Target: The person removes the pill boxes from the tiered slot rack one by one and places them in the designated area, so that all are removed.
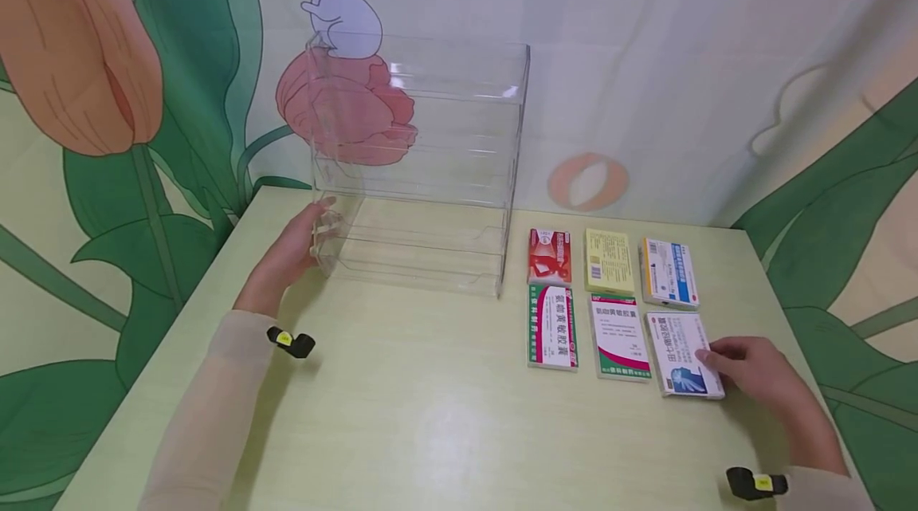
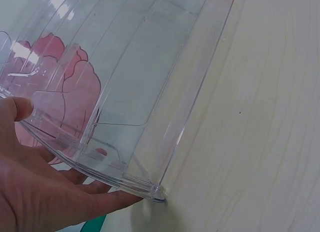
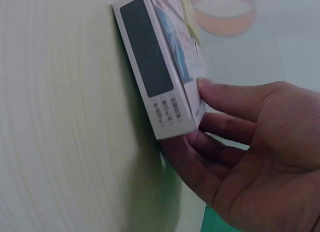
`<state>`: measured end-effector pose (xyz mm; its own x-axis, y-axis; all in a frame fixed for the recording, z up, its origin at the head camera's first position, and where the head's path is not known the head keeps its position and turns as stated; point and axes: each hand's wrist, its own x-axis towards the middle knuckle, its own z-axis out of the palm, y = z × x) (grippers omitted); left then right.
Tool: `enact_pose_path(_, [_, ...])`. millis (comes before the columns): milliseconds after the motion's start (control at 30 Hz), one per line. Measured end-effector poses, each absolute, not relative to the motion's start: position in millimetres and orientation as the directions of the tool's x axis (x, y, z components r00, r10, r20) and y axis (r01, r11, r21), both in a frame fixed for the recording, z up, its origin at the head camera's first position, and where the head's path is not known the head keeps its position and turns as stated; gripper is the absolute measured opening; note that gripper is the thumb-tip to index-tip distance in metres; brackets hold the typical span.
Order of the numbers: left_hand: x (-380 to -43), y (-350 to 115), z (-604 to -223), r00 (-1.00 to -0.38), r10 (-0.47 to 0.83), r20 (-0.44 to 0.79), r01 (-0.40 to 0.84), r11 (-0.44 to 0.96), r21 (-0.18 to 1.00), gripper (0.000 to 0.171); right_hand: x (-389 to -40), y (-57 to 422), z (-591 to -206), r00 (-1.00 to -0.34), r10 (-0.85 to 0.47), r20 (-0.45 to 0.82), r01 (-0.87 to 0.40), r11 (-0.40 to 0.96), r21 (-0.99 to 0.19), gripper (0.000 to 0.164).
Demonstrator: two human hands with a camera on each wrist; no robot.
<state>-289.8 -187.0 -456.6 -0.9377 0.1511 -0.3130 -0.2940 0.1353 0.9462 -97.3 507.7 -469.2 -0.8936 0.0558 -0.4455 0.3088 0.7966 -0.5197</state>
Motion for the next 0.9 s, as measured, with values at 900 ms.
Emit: enact_pose_path(900, [-258, -196, -421, -0.995, -0.060, -0.074, -0.091, 0.369, 0.925, 0.082, -110, 465, -420, -0.997, 0.014, -0.074, 0.045, 0.897, -0.441, 0.087])
